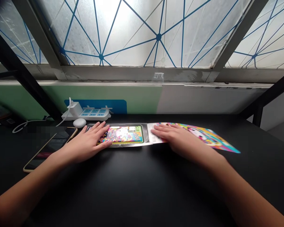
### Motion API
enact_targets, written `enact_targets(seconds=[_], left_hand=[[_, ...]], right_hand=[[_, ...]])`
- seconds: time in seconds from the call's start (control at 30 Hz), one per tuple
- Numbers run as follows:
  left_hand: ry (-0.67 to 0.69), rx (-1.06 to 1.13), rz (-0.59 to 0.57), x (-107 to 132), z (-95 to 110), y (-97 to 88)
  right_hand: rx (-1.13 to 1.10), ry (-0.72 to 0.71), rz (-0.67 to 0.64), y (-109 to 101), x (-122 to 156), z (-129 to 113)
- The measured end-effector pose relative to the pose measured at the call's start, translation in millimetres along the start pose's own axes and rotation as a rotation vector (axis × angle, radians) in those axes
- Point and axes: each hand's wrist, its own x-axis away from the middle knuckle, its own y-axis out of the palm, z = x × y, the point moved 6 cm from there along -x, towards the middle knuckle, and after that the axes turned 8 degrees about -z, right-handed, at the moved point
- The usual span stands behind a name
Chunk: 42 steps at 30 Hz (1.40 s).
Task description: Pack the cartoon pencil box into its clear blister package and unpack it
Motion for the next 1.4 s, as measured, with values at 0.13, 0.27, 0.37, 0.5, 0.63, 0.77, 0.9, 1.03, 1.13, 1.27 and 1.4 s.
enact_targets(seconds=[0.13,0.27,0.37,0.5,0.63,0.77,0.9,1.03,1.13,1.27,1.4], left_hand=[[0.03,0.003,0.013,-4,0,-1.4],[0.03,-0.023,0.061,-6,4,-4.4],[0.02,-0.043,0.11,-5,12,-5.6],[0.016,-0.049,0.174,-1,19,-5.7],[0.041,-0.046,0.211,2,19,-4.6],[0.07,-0.044,0.227,0,17,-3.4],[0.089,-0.042,0.217,-2,16,-2.5],[0.089,-0.047,0.209,-3,17,-2.3],[0.089,-0.049,0.207,-4,17,-1.6],[0.082,-0.049,0.209,-5,17,0.2],[0.058,-0.073,0.202,-7,17,3.6]], right_hand=[[0.099,0.119,0.185,-44,19,0],[0.171,-0.027,0.185,-55,21,-89],[0.164,-0.254,0.127,-36,16,-187],[0.031,-0.387,0.025,0,-13,-260],[-0.087,-0.307,0.042,17,-59,-251],[-0.194,-0.271,-0.004,18,-83,-227],[-0.275,-0.292,-0.028,16,-80,-218],[-0.365,-0.319,0.005,19,-74,-213],[-0.391,-0.326,0.025,23,-74,-209],[-0.367,-0.33,0.092,28,-76,-209],[-0.337,-0.333,0.187,34,-77,-215]])
